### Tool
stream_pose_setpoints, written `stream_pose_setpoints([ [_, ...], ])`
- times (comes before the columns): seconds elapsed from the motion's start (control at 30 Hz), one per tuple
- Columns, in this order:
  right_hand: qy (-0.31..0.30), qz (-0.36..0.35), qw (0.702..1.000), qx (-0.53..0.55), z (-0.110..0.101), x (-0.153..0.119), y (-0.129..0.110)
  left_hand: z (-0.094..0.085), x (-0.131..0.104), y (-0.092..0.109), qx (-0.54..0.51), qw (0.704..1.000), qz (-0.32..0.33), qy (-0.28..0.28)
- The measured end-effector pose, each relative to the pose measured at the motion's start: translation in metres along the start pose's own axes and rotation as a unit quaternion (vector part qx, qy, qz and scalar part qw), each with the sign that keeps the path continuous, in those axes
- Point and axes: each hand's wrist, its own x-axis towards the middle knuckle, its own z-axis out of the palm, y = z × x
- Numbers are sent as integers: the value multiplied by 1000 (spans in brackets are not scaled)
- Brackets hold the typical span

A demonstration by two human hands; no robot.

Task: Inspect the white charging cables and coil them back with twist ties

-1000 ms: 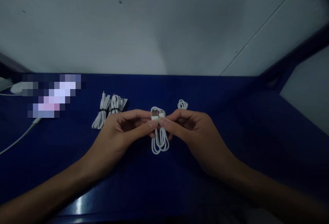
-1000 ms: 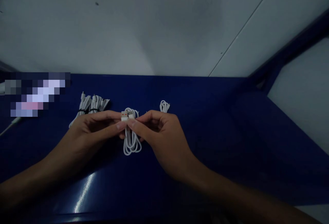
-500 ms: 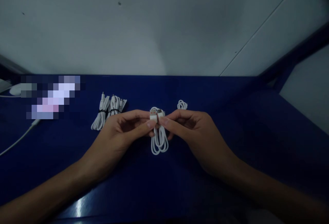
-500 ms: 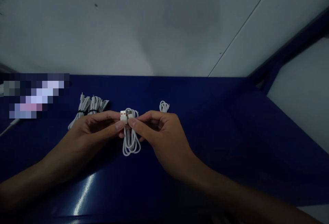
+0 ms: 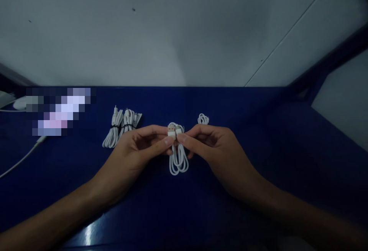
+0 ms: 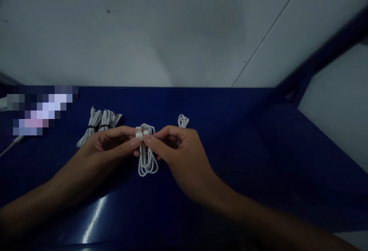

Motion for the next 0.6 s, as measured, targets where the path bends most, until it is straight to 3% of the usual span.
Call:
stream_pose_setpoints([
  [0.6, 0, 13, 1000, 4, 0, 0, 1, 0, -1, 0, -2, 1000, -8, -3],
])
